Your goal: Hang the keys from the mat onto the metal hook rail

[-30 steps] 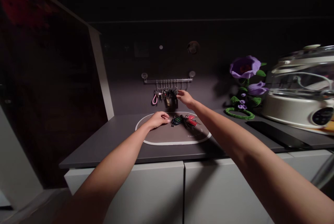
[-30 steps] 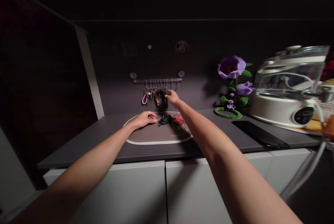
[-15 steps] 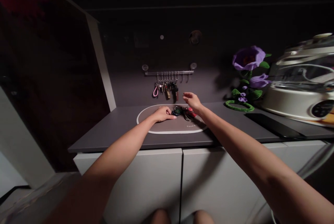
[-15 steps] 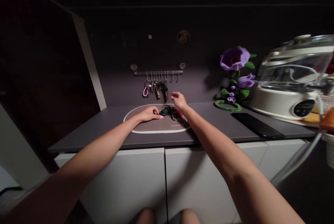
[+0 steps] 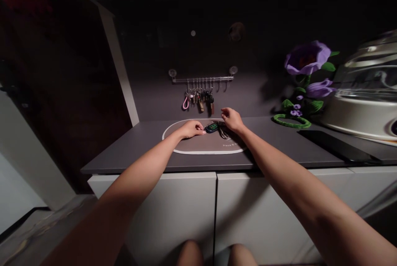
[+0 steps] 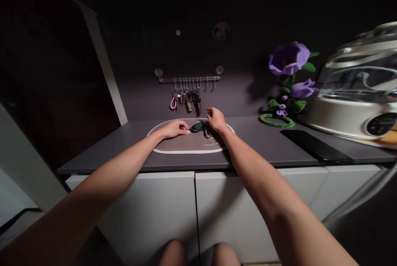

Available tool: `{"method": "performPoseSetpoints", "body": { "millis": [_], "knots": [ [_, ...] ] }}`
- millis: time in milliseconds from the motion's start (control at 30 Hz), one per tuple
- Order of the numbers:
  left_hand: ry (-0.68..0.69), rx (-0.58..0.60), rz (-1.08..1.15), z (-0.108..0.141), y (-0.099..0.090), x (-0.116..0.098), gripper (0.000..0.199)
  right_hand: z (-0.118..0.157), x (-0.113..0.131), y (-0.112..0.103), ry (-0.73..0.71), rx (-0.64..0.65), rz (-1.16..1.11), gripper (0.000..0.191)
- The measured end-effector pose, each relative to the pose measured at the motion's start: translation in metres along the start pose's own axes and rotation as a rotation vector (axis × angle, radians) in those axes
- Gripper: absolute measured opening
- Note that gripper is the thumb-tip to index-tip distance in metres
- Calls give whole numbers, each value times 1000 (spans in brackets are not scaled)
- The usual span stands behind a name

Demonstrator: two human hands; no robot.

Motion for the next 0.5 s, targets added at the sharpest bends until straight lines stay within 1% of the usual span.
{"method": "performPoseSetpoints", "body": {
  "millis": [200,367,500],
  "knots": [
    [68,16,-137,0,-6,-8,21,2,2,5,-6,8,82,32],
    [164,30,-247,-2,-8,-14,17,2,3,8,-26,6,100,31],
    [180,48,-349,-4,-8,-15,16,2,4,9,-14,15,109,32]
  ]
}}
Point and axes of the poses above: each hand's wrist, its own z-axis away from the middle knuckle, its own y-axis out of the palm, x = y × z, the point moved 9 cm from there along -z, towards the middle knuckle, and after that the axes turned 14 degrees about y, right-handed, at the moved point
